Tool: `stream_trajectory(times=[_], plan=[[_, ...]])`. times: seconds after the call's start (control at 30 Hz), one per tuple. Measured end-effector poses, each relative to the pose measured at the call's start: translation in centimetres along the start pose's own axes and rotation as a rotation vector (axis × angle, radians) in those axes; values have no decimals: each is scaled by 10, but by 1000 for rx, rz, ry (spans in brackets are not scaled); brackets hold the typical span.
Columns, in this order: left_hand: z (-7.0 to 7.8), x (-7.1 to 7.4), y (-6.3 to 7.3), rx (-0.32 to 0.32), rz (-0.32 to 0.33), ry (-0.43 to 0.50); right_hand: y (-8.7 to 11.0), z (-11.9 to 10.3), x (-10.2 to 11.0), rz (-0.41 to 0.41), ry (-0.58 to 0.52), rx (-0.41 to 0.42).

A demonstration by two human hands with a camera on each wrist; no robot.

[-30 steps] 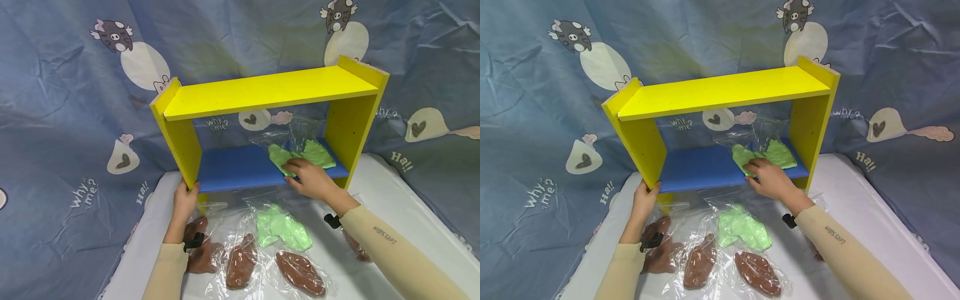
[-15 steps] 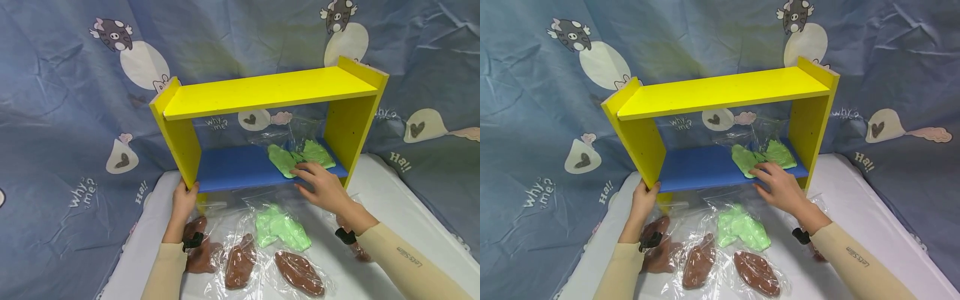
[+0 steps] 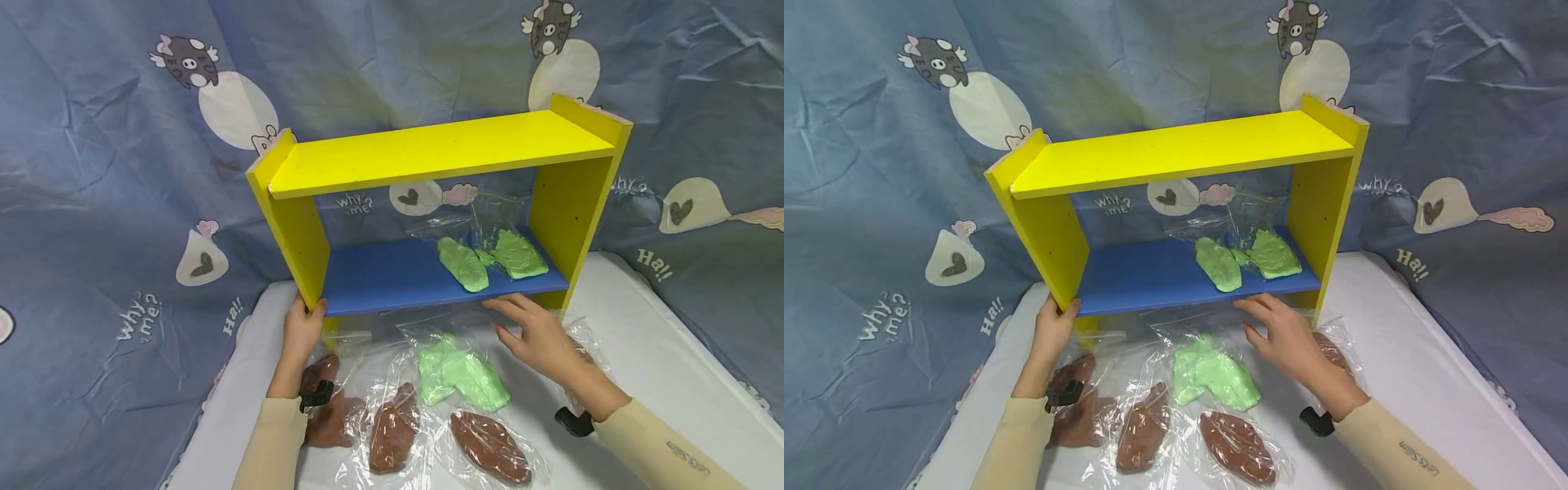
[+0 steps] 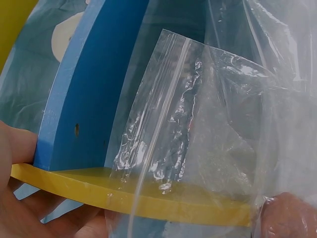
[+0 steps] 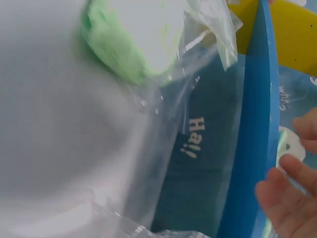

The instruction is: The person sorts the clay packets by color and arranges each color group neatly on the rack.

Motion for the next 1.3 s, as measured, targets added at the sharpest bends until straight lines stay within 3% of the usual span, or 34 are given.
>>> stream_trajectory(times=[0.17, 0.33, 0.7, 0.93, 1.3], plan=[[0, 0, 1, 3, -5, 12, 14, 11, -22, -112, -68, -156], [0, -1, 1, 11, -10, 9, 26, 17, -40, -160, -187, -212], [-2, 0, 0, 10, -1, -7, 46, 23, -81, -304, -282, -356], [-3, 0, 0, 24, -4, -10, 49, 18, -91, -334, -262, -362], [-2, 1, 0, 8, 4, -7, 53, 15, -101, -386, -204, -463]])
Point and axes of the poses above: each hand's wrist, its own y-axis away from the middle knuckle, its own x-axis out of the back of the hand, z = x × y, the point moved 9 cm from there along -y, towards the middle knuckle, and after that the axes turned 8 degrees about -z, right-handed, at the moved point
